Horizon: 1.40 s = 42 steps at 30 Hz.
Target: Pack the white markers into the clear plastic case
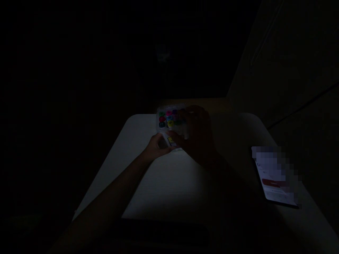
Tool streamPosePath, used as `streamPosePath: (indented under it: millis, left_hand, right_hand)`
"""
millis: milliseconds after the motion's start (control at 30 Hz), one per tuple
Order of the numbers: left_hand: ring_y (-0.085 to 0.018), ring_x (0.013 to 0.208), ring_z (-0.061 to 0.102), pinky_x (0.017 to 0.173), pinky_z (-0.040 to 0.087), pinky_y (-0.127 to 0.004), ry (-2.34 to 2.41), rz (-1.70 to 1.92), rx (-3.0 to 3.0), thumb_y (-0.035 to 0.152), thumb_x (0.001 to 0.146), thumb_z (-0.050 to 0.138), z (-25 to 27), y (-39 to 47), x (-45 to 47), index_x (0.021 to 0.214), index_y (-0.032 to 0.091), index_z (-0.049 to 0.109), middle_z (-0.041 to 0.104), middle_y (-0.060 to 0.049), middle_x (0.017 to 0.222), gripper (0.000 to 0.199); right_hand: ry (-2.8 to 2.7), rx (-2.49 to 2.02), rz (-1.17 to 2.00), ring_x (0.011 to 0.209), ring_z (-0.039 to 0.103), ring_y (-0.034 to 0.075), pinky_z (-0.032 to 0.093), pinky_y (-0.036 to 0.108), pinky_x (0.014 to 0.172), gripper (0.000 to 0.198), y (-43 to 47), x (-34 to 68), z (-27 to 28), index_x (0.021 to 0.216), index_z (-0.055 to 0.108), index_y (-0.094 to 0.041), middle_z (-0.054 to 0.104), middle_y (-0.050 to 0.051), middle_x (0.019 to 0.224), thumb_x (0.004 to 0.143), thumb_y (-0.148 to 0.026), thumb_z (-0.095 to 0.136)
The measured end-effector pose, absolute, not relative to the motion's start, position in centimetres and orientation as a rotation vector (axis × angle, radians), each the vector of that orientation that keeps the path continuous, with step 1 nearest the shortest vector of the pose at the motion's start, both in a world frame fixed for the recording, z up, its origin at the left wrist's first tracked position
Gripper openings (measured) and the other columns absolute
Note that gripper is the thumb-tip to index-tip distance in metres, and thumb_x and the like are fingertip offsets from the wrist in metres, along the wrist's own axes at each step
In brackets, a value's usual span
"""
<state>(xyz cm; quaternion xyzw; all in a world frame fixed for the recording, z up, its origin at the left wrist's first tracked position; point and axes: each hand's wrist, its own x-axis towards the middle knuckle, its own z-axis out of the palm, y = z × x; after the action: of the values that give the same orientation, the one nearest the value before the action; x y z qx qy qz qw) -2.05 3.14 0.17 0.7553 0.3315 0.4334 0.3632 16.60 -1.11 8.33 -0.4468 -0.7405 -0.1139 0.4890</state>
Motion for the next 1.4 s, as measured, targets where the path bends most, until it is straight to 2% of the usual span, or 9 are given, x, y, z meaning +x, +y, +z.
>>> streamPosePath:
  millis: [167,300,467,600,733,1033,1167,1300,1400]
  left_hand:
    - [-0.019,0.086,0.062,0.077,0.051,-0.03,0.901,1.115,2.029,0.037,0.062,0.074,0.1,3.3,-2.3,0.113,0.014,0.053,0.065,-0.006,0.097,0.06]
    - [-0.018,0.083,0.061,0.074,0.051,-0.03,0.865,1.079,2.016,0.038,0.063,0.074,-0.1,3.4,-2.4,0.115,0.014,0.053,0.065,-0.006,0.095,0.061]
    - [-0.018,0.083,0.06,0.075,0.051,-0.031,0.834,1.052,2.005,0.038,0.062,0.074,-0.2,3.5,-2.5,0.114,0.013,0.054,0.065,-0.006,0.095,0.061]
    - [-0.018,0.082,0.061,0.074,0.051,-0.03,0.857,1.015,2.001,0.037,0.061,0.075,-0.1,3.3,-2.5,0.106,0.013,0.057,0.065,-0.006,0.092,0.054]
    - [-0.018,0.08,0.061,0.071,0.051,-0.029,0.859,1.007,2.005,0.038,0.061,0.075,0.0,3.2,-2.6,0.105,0.013,0.058,0.065,-0.005,0.09,0.053]
    - [-0.02,0.083,0.062,0.076,0.052,-0.032,0.857,1.0,2.019,0.039,0.061,0.075,-0.1,3.4,-2.6,0.113,0.013,0.056,0.067,-0.007,0.094,0.061]
    - [-0.019,0.081,0.063,0.075,0.052,-0.031,0.827,0.983,2.027,0.038,0.061,0.076,0.0,3.3,-2.6,0.11,0.014,0.058,0.068,-0.006,0.094,0.057]
    - [-0.02,0.085,0.064,0.076,0.052,-0.031,0.795,0.976,1.997,0.037,0.062,0.076,0.1,3.2,-2.6,0.113,0.012,0.057,0.068,-0.008,0.099,0.06]
    - [-0.021,0.089,0.064,0.079,0.052,-0.031,0.788,0.977,2.016,0.036,0.062,0.075,0.1,3.2,-2.6,0.114,0.012,0.057,0.068,-0.008,0.099,0.06]
  right_hand:
    - [-1.748,-1.056,-0.112,0.104,0.053,0.021,0.051,0.037,0.087,0.067,-0.6,16.6,7.8,0.119,0.05,-0.017,0.051,0.012,0.111,0.07,-0.061,0.063]
    - [-1.702,-1.071,0.141,0.112,0.052,0.022,0.049,0.04,0.095,0.078,-0.3,16.7,7.3,0.127,0.043,-0.019,0.049,0.011,0.122,0.067,-0.064,0.064]
    - [-1.568,-1.122,0.459,0.115,0.052,0.025,0.052,0.04,0.092,0.084,-0.1,16.7,7.6,0.126,0.044,-0.021,0.046,0.011,0.129,0.06,-0.068,0.067]
    - [-1.545,-1.134,0.465,0.121,0.047,0.026,0.046,0.045,0.101,0.085,0.0,16.9,7.8,0.125,0.046,-0.021,0.047,0.009,0.129,0.058,-0.069,0.067]
    - [-1.622,-1.102,0.446,0.126,0.043,0.026,0.042,0.044,0.106,0.085,0.2,17.3,8.1,0.129,0.043,-0.021,0.043,0.009,0.134,0.061,-0.066,0.066]
    - [-1.705,-0.927,0.26,0.128,0.044,0.022,0.046,0.042,0.101,0.088,0.9,17.4,7.2,0.137,0.032,-0.022,0.04,0.011,0.139,0.067,-0.069,0.06]
    - [-1.718,-0.946,0.118,0.135,0.034,0.023,0.038,0.045,0.109,0.089,0.7,17.3,7.1,0.139,0.029,-0.025,0.035,0.01,0.143,0.068,-0.072,0.055]
    - [-1.757,-0.939,0.17,0.137,0.03,0.023,0.041,0.042,0.107,0.092,0.6,17.8,7.3,0.143,0.018,-0.033,0.028,0.006,0.146,0.068,-0.069,0.058]
    - [-1.815,-0.916,0.136,0.14,0.023,0.023,0.039,0.041,0.109,0.096,1.0,18.4,7.1,0.144,0.014,-0.032,0.017,0.005,0.151,0.067,-0.064,0.063]
